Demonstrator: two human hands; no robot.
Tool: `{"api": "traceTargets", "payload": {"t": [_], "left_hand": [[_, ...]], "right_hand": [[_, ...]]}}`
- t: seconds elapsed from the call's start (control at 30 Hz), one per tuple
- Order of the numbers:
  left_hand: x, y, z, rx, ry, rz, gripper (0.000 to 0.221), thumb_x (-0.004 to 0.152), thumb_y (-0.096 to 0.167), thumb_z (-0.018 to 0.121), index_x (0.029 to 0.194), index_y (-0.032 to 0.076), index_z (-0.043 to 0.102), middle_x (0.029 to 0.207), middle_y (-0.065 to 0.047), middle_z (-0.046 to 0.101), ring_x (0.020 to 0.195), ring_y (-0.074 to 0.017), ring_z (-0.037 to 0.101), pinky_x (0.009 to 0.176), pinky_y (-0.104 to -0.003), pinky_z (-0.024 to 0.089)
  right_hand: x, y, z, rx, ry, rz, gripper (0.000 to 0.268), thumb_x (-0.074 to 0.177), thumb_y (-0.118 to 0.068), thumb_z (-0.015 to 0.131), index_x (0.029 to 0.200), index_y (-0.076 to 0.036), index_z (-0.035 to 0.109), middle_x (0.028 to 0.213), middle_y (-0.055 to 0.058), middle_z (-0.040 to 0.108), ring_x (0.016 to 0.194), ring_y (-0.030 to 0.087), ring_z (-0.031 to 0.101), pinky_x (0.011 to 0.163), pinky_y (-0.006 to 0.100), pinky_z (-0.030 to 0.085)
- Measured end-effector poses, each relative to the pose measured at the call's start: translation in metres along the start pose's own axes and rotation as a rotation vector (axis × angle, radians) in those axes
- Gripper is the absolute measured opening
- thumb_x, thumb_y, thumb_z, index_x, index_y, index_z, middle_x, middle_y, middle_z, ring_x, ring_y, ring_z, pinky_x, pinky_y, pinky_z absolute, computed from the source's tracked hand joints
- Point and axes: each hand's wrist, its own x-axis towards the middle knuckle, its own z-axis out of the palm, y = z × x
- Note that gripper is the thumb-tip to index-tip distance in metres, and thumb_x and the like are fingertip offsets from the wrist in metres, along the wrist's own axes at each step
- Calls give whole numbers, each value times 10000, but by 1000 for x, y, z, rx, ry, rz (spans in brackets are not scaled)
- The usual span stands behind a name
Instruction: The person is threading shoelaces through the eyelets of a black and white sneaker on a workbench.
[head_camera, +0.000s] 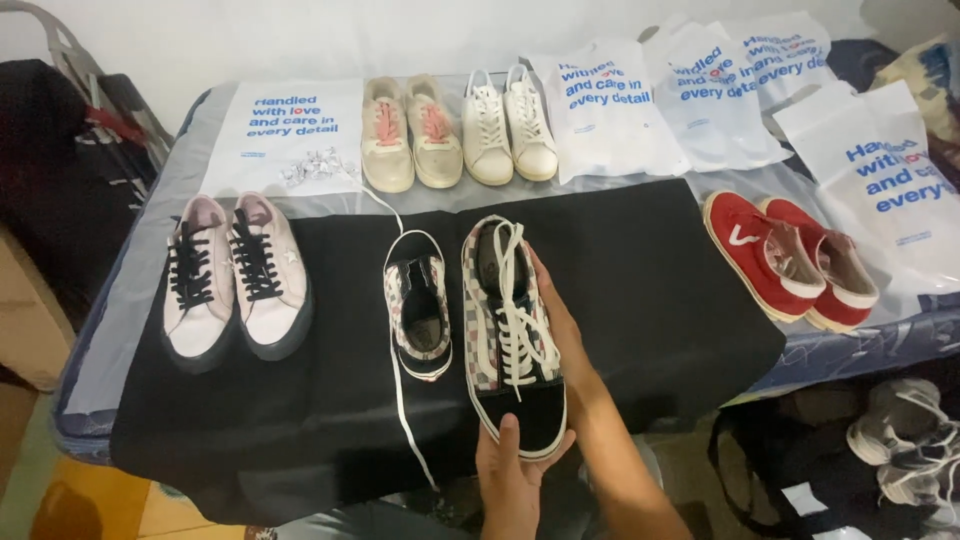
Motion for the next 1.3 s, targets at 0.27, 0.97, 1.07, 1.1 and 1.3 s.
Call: {"api": "traceTargets", "payload": {"t": [0.27,0.97,1.07,1.1,1.3], "left_hand": [[32,24,20,326,-177,159,729,913,377,509,1590,176,327,1641,-59,421,1433,-350,511,1030,-602,567],[64,51,-105,970,179,1129,194,955,230,661,1029,94,777,643,60,606,541,-35,491,525,-218,433],[72,80,-110,1017,2,1343,134,972,115,623,847,68,618,983,-116,768,918,-182,745,864,-294,578],[73,101,-98,1022,7,1343,134,972,115,623,847,68,618,983,-116,768,918,-182,745,864,-294,578],[96,230,24,1247,-42,1466,156,1014,13,630,891,-54,697,857,-272,726,789,-453,703,704,-495,541]], "right_hand": [[33,38,-41,-160,-32,121,830,855,-277,668,1611,-219,331,1610,52,478,1449,267,501,1136,465,470],[100,100,-80,-389,120,-107,582,932,-244,639,1486,-102,531,1490,92,597,1389,263,559,1144,408,496],[97,95,-78,-340,236,-74,637,884,-416,643,1438,-105,587,1497,98,596,1418,243,540,1187,389,435],[99,95,-77,-337,231,-69,637,884,-416,643,1438,-105,587,1497,98,596,1418,243,540,1187,389,435],[99,91,-63,23,376,-85,370,1022,-43,511,1355,7,665,1369,305,624,1334,403,560,1105,515,449]]}}
